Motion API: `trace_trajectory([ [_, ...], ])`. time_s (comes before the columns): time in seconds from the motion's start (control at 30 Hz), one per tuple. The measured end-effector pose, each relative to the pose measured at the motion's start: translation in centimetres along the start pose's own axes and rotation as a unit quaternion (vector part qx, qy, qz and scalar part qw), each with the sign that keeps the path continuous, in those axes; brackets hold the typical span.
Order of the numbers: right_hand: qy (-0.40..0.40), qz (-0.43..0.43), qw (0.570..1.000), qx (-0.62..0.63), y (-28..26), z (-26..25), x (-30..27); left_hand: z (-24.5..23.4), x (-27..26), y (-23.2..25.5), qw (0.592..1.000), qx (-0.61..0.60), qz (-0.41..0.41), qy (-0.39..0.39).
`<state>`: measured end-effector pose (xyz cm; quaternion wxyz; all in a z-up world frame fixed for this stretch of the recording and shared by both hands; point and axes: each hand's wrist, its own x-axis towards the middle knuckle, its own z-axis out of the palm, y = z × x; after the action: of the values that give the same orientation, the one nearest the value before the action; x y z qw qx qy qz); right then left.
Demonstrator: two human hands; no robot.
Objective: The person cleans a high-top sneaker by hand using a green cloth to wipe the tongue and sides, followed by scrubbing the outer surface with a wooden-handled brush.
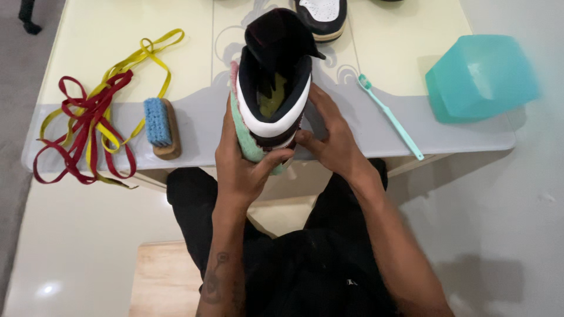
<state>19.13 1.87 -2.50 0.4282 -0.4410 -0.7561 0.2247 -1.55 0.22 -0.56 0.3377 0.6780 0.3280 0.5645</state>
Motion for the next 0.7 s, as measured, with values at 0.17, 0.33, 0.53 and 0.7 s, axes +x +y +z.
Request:
trace_trajectory([
  [0.17,-0.002,-0.009,0.997,-0.081,-1.6,0.6,-1.3,-1.2,1.0,0.8,0.997,-0.076,0.009,-0.019],
  [0.33,0.021,0.016,0.999,-0.045,-0.8,0.5,-1.4,-0.1,0.1,0.0,0.998,-0.033,-0.013,0.052],
  [0.53,-0.001,0.078,0.995,0.057,-2.1,-0.4,-1.1,2.6,-1.4,2.4,0.996,-0.063,-0.001,0.064],
  [0.7,-0.007,0.101,0.99,0.094,0.0,0.1,-1.9,2.2,0.8,-2.3,0.992,-0.074,-0.075,0.064],
])
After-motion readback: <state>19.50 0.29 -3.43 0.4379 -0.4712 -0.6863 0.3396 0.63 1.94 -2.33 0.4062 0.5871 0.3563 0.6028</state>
